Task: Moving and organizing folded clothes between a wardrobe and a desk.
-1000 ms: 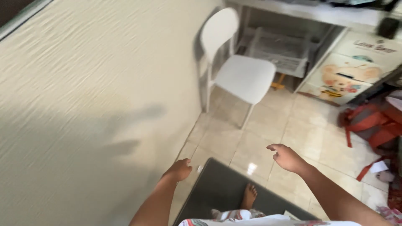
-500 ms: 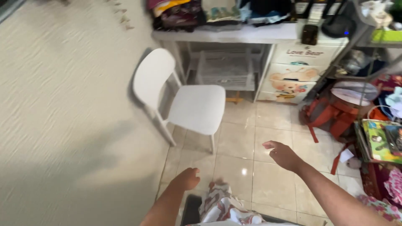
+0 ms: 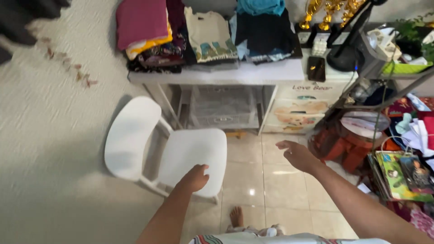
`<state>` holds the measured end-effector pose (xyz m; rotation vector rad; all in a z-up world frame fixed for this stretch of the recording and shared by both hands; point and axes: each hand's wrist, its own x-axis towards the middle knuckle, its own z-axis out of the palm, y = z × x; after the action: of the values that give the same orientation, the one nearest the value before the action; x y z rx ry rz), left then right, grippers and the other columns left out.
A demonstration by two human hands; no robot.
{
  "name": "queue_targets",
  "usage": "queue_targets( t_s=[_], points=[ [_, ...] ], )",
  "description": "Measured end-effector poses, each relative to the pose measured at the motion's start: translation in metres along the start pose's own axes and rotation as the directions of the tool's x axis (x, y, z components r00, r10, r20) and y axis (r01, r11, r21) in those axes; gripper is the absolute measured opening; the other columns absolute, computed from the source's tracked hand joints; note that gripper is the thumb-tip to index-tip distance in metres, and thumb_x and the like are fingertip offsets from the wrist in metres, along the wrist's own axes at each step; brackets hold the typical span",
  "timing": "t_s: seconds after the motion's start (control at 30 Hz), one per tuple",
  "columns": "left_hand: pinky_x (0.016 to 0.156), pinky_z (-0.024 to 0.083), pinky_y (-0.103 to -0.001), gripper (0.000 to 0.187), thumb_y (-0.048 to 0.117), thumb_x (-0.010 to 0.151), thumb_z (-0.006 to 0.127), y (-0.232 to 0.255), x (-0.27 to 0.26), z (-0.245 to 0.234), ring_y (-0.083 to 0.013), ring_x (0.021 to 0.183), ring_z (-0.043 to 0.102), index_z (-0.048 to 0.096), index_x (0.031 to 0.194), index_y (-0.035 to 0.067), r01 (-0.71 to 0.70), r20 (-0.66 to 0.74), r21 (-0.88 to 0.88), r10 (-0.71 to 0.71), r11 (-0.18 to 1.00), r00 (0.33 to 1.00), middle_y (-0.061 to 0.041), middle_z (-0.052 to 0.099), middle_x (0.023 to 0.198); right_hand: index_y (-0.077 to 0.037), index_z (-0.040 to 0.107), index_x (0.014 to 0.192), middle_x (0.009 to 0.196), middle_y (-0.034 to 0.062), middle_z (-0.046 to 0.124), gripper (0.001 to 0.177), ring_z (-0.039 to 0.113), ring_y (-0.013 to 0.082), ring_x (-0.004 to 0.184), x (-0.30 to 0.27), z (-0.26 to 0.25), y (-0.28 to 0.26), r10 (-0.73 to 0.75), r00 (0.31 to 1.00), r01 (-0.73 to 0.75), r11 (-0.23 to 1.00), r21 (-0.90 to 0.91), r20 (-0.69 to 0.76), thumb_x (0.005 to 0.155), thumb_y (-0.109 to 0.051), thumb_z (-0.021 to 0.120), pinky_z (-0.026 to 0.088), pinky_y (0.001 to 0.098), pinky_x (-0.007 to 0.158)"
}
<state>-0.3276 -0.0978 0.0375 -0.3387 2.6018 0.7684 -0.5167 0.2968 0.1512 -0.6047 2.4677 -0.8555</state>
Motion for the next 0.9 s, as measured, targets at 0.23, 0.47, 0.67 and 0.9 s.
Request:
queue_targets(
  t_s=[0.23,0.47,0.67,0.9],
  points=[
    [0.111,0.042,-0.041,0.05,0.023,0.095,0.061,0.028,0.063,-0.105,-0.0329,0.132,0.052,0.051,0.142,0.009,-0.05,-0.113,-0.118,0.036,0.992,0.993,-0.017,0.054,0.143,-0.009,0.064,0.129,0.125,0.0103,0.072,0.041,0.069,0.0243,0.111,0.117,-0.021,-0.057,-0.138,0.99,0.14,0.983,0.117,-0.027,0.09,-0.005,0.054,0.054,0.0374,0.095],
    [0.112,0.042,-0.042,0.048,0.017,0.095,0.063,0.002,0.108,-0.155,-0.0343,0.135,0.05,0.052,0.141,0.008,-0.081,-0.35,-0.264,-0.018,0.961,0.937,-0.017,0.053,0.144,-0.012,0.064,0.133,0.126,0.0094,0.07,0.043,0.069,0.0243,0.106,0.232,-0.027,-0.135,-0.183,0.982,0.181,0.983,0.042,0.039,0.091,-0.005,0.054,0.054,0.0369,0.094],
    [0.106,0.048,-0.041,0.053,0.004,0.092,0.052,0.026,0.14,-0.238,-0.032,0.119,0.062,0.052,0.144,0.012,0.012,-0.48,-0.431,-0.241,0.902,0.844,-0.014,0.054,0.143,-0.011,0.065,0.13,0.131,0.0101,0.07,0.045,0.07,0.025,0.116,0.355,-0.027,-0.169,-0.437,0.899,0.437,0.897,0.061,-0.01,0.089,-0.001,0.049,0.054,0.0369,0.099],
    [0.1,0.051,-0.04,0.049,0.0,0.093,0.054,0.05,0.216,-0.297,-0.0313,0.121,0.058,0.053,0.142,0.007,-0.238,-0.798,-0.343,-0.149,0.909,0.584,-0.018,0.053,0.14,-0.006,0.048,0.147,0.146,0.023,0.051,0.062,0.051,0.0411,0.133,0.497,-0.046,-0.17,-0.555,0.831,0.542,0.82,-0.184,-0.024,0.087,-0.012,0.066,0.043,0.0466,0.11]
  ],
)
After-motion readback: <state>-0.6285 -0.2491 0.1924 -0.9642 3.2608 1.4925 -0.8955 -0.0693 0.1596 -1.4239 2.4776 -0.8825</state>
